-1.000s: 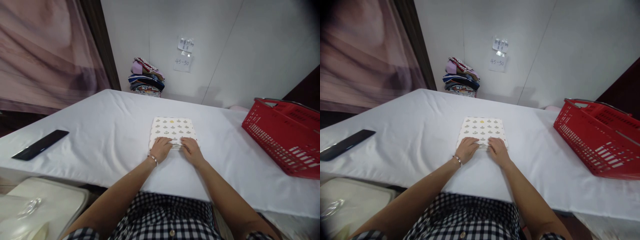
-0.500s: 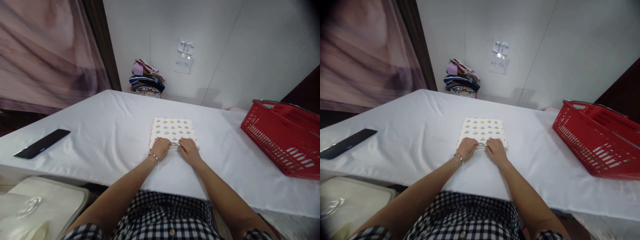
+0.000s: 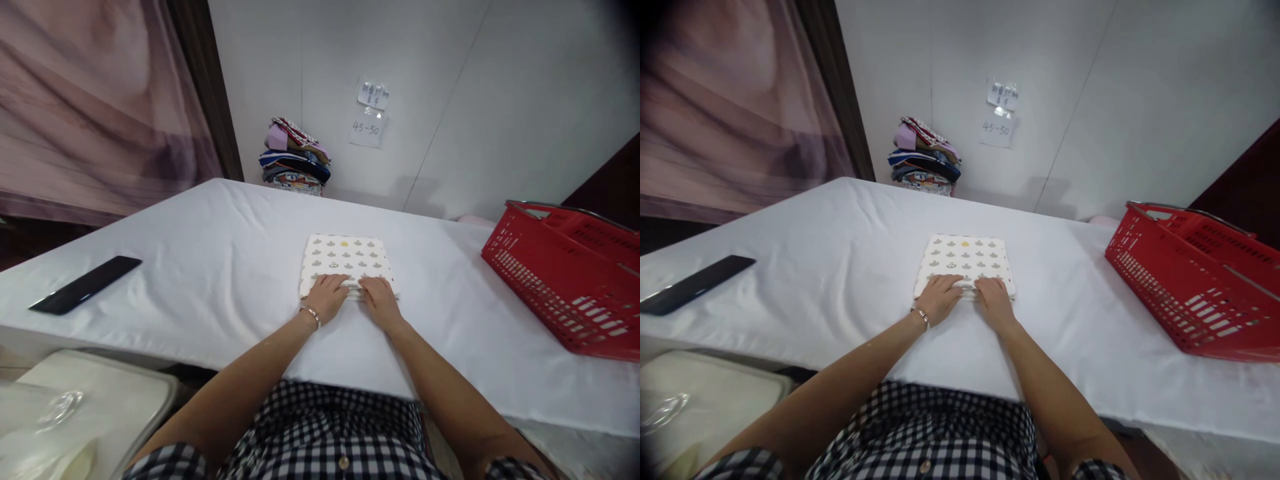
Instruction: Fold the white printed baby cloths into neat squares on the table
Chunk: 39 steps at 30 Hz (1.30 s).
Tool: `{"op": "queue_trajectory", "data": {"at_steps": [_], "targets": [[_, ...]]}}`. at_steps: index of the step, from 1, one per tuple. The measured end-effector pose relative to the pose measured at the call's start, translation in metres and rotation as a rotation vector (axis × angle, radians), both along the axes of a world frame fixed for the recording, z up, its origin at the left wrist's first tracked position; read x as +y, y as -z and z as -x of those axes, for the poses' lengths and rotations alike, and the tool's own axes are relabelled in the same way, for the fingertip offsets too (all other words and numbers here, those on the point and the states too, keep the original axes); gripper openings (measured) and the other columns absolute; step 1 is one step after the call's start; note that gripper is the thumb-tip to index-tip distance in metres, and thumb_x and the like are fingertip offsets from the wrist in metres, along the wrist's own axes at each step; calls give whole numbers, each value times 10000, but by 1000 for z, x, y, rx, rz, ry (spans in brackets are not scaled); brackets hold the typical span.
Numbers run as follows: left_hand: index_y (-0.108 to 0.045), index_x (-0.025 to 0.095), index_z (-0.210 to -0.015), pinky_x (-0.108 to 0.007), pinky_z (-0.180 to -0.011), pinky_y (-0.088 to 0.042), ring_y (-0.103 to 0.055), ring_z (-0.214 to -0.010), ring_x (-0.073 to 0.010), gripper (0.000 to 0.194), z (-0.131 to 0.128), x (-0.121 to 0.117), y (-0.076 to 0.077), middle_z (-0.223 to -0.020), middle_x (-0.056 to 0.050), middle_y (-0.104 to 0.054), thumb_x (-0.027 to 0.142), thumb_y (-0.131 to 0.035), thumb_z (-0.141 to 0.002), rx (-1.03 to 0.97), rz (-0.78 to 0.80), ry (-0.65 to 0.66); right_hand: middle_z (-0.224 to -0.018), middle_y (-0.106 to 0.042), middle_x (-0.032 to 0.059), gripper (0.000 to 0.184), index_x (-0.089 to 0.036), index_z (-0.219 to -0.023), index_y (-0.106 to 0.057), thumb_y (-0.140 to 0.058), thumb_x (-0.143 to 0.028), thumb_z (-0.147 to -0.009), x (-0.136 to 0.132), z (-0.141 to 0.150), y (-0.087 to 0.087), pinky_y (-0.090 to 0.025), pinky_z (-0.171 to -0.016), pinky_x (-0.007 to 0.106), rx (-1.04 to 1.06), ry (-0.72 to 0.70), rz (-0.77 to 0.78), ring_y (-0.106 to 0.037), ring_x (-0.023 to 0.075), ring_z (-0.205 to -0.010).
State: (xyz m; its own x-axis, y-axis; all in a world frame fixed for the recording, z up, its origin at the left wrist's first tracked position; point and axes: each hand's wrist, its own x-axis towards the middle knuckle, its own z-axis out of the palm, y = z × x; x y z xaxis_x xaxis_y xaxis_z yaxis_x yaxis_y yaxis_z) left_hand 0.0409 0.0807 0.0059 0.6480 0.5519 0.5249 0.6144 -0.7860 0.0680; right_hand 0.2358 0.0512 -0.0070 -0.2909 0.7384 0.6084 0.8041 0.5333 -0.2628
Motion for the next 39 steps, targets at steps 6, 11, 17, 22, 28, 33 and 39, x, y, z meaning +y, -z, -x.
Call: {"op": "queue_trajectory", "data": {"at_steps": [6,11,17,22,28,33,39], "targets": [[-625,214,-883,-401,-868,-385,-497,-1058,-221,168,-3,2,2,-1211,-58,-540,182,-464,-842,17,20,-55,-1046,-625,67,264,-209,-1059,-550,-371,-153,-872,0,0,1,-378,-895,414,-22,-7,-11,-531,200,-1007],[-623,217,-840,-376,-857,-387,-513,-1019,-195,178,-3,7,3,-1128,-27,-588,169,-452,-850,15,58,-32,-1055,-625,56,254,-227,-1060,-549,-394,-170,-869,1,-2,3,-383,-890,412,-25,-23,-11,-529,202,-1015],[-594,182,-837,-370,-842,-380,-532,-931,-189,184,-7,13,4,-993,-46,-615,126,-419,-853,1,23,-2,-1082,-617,67,269,-211,-1101,-536,-389,-186,-877,0,-3,0,-373,-911,405,-36,-23,-29,-522,193,-1039],[-558,165,-836,-351,-816,-390,-530,-907,-181,152,-9,12,7,-952,-52,-609,148,-410,-866,-100,30,-39,-1143,-594,86,297,-189,-1149,-520,-431,-254,-873,0,-2,-2,-328,-952,435,-114,-42,0,-491,214,-1099],[-536,177,-820,-351,-814,-388,-546,-892,-170,130,-7,11,6,-919,-40,-619,146,-416,-862,-107,55,-11,-1096,-616,68,309,-200,-1127,-533,-351,-160,-880,2,-2,0,-333,-942,405,-83,-10,12,-511,186,-1067],[-525,169,-928,-362,-872,-371,-509,-1040,-194,131,-4,9,7,-1092,-90,-581,253,-507,-828,-154,23,-2,-1084,-612,73,326,-188,-1115,-526,-340,-114,-857,0,-2,0,-319,-958,400,-75,11,-6,-514,181,-1048],[-530,190,-1028,-362,-853,-360,-527,-991,-192,200,-3,10,8,-1055,-62,-610,183,-470,-837,-106,-10,-85,-1066,-618,72,296,-194,-1088,-537,-340,-142,-873,0,-2,1,-317,-955,391,-67,26,4,-520,177,-1032]]}}
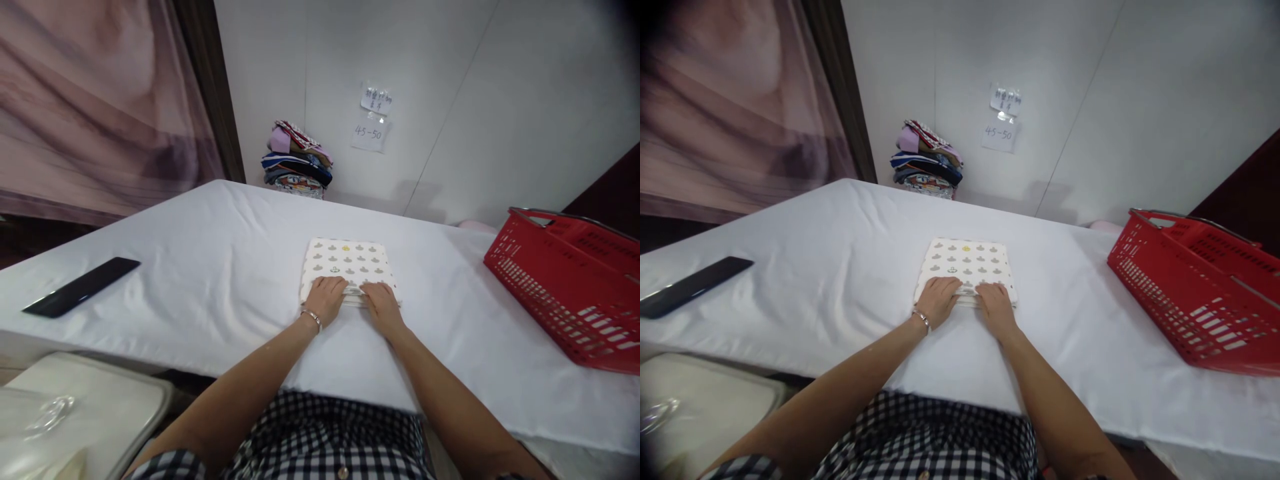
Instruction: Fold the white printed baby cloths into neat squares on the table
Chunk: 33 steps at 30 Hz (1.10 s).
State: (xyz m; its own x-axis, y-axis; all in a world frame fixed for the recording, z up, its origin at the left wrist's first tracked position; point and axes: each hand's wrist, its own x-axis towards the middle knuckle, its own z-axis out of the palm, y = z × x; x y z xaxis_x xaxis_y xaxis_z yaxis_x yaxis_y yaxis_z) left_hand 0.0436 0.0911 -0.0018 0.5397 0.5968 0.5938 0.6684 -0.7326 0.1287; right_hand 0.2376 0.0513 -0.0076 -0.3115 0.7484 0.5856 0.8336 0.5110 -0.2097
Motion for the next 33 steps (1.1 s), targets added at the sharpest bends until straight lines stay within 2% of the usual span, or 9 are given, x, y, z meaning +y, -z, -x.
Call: {"op": "queue_trajectory", "data": {"at_steps": [3,6,14,20,25,33], "targets": [[-564,200,-933,-350,-805,-366,-546,-888,-178,164,0,1,0,-917,-32,-643,153,-430,-852,71,15,0,-1083,-614,71,293,-198,-1097,-537,-349,-157,-876,1,0,-1,-317,-948,392,-23,-3,18,-510,181,-1051],[-567,192,-938,-344,-793,-367,-544,-884,-180,172,0,1,1,-902,-36,-644,156,-417,-862,94,19,-26,-1134,-596,66,291,-199,-1111,-536,-386,-168,-864,0,-3,-2,-296,-964,401,-70,12,28,-482,192,-1093],[-571,184,-929,-349,-795,-372,-536,-906,-196,163,-3,2,0,-923,-45,-638,192,-418,-872,195,83,-74,-1197,-564,56,467,-204,-1180,-498,-343,-31,-774,-2,-35,0,-257,-989,401,-134,225,2,-452,182,-1150],[-500,205,-1124,-355,-827,-358,-486,-1021,-200,339,-4,-1,0,-1096,-59,-587,79,-401,-825,176,34,-99,-1231,-542,45,584,-209,-1198,-484,-335,27,-686,-3,-39,-1,-221,-1012,417,-135,301,7,-432,175,-1178],[-553,196,-994,-360,-820,-366,-521,-948,-200,290,-2,-1,1,-999,-54,-624,49,-418,-784,209,98,-102,-1222,-551,34,583,-237,-1154,-523,-342,32,-669,-4,-37,1,-232,-996,436,-176,297,76,-437,187,-1174],[-556,196,-1027,-384,-841,-378,-556,-925,-206,344,0,2,6,-984,-53,-651,24,-422,-762,135,102,-95,-1200,-564,64,528,-222,-1158,-529,-354,14,-719,-4,-35,4,-246,-977,495,-170,281,28,-438,230,-1168]]}}
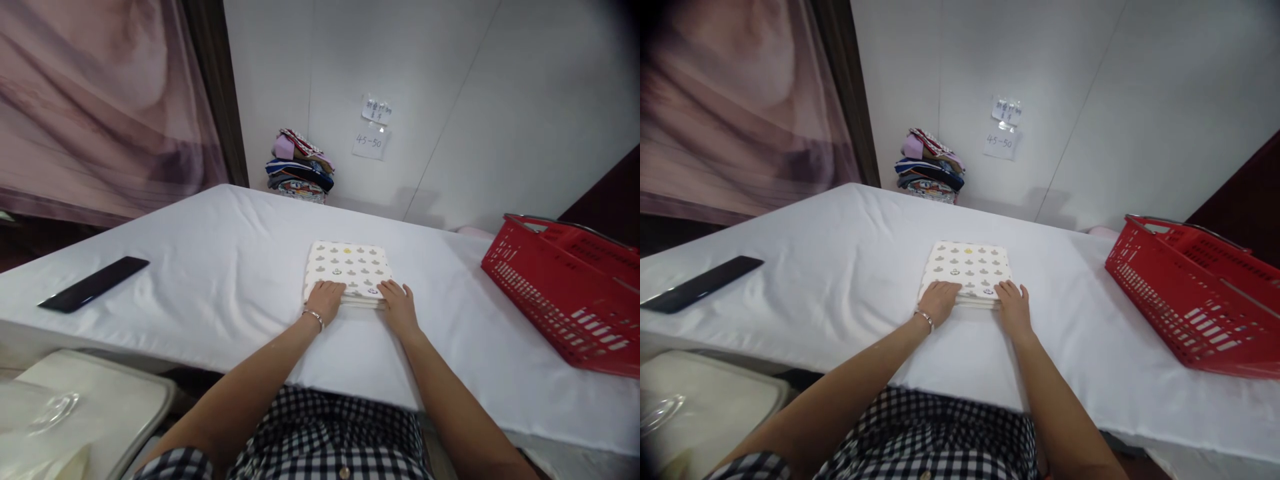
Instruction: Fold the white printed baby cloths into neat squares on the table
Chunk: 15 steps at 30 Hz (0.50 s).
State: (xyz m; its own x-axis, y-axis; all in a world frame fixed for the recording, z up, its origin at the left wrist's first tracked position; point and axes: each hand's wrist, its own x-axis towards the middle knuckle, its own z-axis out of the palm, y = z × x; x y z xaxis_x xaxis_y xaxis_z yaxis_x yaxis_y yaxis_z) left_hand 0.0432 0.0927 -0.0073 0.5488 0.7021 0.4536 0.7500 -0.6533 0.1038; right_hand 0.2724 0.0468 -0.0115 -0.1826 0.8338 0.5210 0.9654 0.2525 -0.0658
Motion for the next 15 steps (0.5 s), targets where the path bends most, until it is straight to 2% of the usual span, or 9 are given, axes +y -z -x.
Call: {"op": "queue_trajectory", "data": {"at_steps": [3,8,15], "targets": [[-555,206,-1030,-370,-833,-383,-561,-917,-196,337,2,0,0,-983,-44,-653,33,-422,-772,-4,-1,8,-1217,-551,77,479,-204,-1212,-488,-364,-39,-781,-2,14,-4,-239,-991,492,7,-45,-19,-421,231,-1182],[-560,215,-1006,-361,-831,-381,-565,-911,-193,258,3,-1,-4,-960,-39,-657,97,-441,-810,4,9,3,-1209,-561,68,395,-193,-1219,-483,-370,-113,-849,-2,43,-5,-214,-1028,466,-15,-241,-23,-421,209,-1182],[-554,199,-1031,-368,-826,-400,-564,-933,-195,265,3,-1,-5,-994,-41,-653,99,-445,-811,8,3,12,-1188,-576,68,404,-195,-1217,-493,-347,-105,-851,3,39,2,-361,-962,406,111,-322,1,-485,191,-1120]]}}
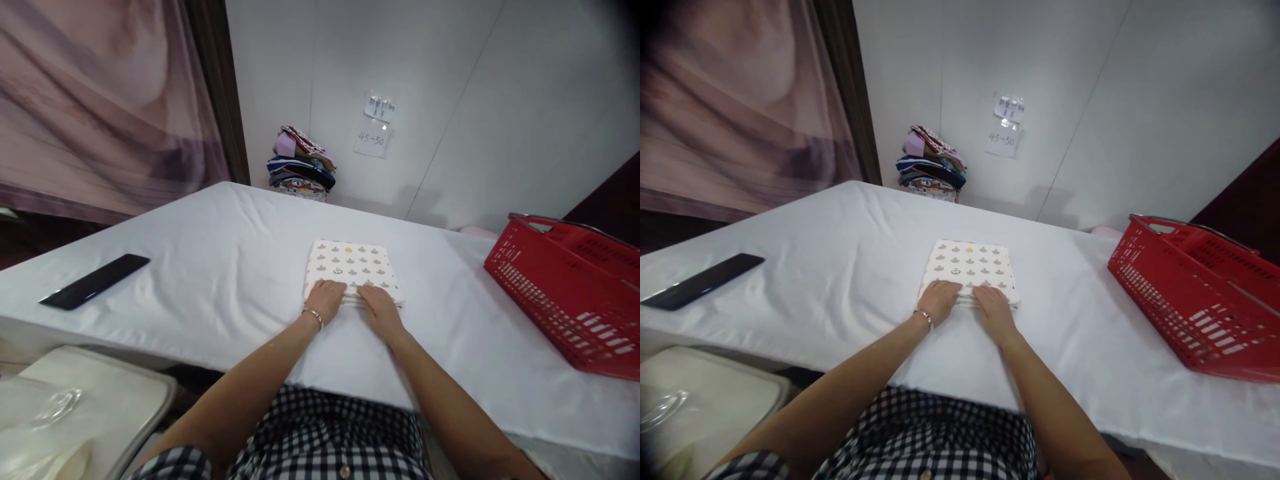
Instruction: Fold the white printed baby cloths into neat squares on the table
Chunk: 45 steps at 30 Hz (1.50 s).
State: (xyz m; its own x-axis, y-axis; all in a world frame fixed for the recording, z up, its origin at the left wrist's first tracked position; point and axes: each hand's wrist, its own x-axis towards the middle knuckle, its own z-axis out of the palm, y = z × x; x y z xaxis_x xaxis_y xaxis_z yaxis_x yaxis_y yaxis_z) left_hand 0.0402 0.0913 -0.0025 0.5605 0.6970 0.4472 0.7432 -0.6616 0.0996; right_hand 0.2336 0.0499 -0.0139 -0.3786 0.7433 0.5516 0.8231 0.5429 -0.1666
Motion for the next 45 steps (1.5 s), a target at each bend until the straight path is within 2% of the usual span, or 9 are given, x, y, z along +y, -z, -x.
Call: {"op": "queue_trajectory", "data": {"at_steps": [3,5,9,13,17,27,34,40,45], "targets": [[-542,193,-1079,-375,-871,-393,-508,-1065,-207,308,0,-2,-1,-1177,-70,-576,87,-435,-810,-34,-91,29,-1162,-592,69,411,-201,-1210,-502,-351,-100,-841,1,-1,-1,-397,-935,400,27,13,-1,-514,193,-1084],[-563,200,-1044,-382,-915,-375,-442,-1155,-210,291,0,-5,-2,-1273,-67,-504,84,-418,-820,-42,-170,70,-1134,-607,71,407,-202,-1194,-516,-358,-100,-832,2,0,-2,-422,-907,393,49,40,-3,-537,194,-1049],[-602,204,-896,-397,-982,-335,-372,-1225,-196,239,-1,-9,-2,-1310,-38,-469,87,-403,-835,-22,-249,169,-1102,-623,61,400,-201,-1162,-540,-364,-88,-820,3,3,-3,-439,-880,371,101,64,7,-559,186,-1000],[-607,206,-882,-413,-1011,-310,-342,-1253,-183,246,-2,-10,-1,-1316,-40,-461,86,-396,-840,4,-238,199,-1095,-627,50,394,-215,-1161,-542,-364,-100,-828,4,4,-4,-440,-872,363,128,68,14,-565,182,-986],[-601,211,-966,-435,-1003,-312,-351,-1250,-203,221,-4,-7,2,-1299,-51,-481,152,-416,-861,-4,-221,124,-1091,-628,52,367,-209,-1144,-549,-357,-114,-846,4,6,-5,-434,-873,356,123,63,5,-563,178,-991],[-639,202,-844,-429,-996,-313,-386,-1219,-207,235,-10,-2,5,-1232,-33,-534,166,-408,-867,67,-138,93,-1102,-618,53,386,-223,-1167,-533,-367,-110,-838,3,8,-6,-417,-889,358,67,56,15,-545,177,-1022],[-610,185,-864,-408,-988,-320,-426,-1172,-206,201,-10,0,3,-1152,-59,-567,103,-429,-829,0,-165,128,-1157,-581,88,368,-195,-1188,-506,-479,-266,-828,-2,11,-10,-371,-931,386,33,41,27,-496,212,-1094],[-583,196,-847,-394,-981,-317,-546,-979,-156,193,-9,0,3,-1037,-38,-615,101,-415,-844,8,-124,138,-1104,-609,72,299,-206,-1134,-534,-381,-186,-877,2,11,-10,-381,-881,359,48,57,42,-522,191,-1046],[-550,202,-931,-383,-960,-331,-539,-1010,-162,132,-8,-3,-1,-1113,-49,-590,166,-456,-847,-9,-82,136,-1054,-627,54,295,-205,-1089,-549,-379,-129,-860,3,12,-9,-381,-861,342,89,77,64,-540,179,-999]]}}
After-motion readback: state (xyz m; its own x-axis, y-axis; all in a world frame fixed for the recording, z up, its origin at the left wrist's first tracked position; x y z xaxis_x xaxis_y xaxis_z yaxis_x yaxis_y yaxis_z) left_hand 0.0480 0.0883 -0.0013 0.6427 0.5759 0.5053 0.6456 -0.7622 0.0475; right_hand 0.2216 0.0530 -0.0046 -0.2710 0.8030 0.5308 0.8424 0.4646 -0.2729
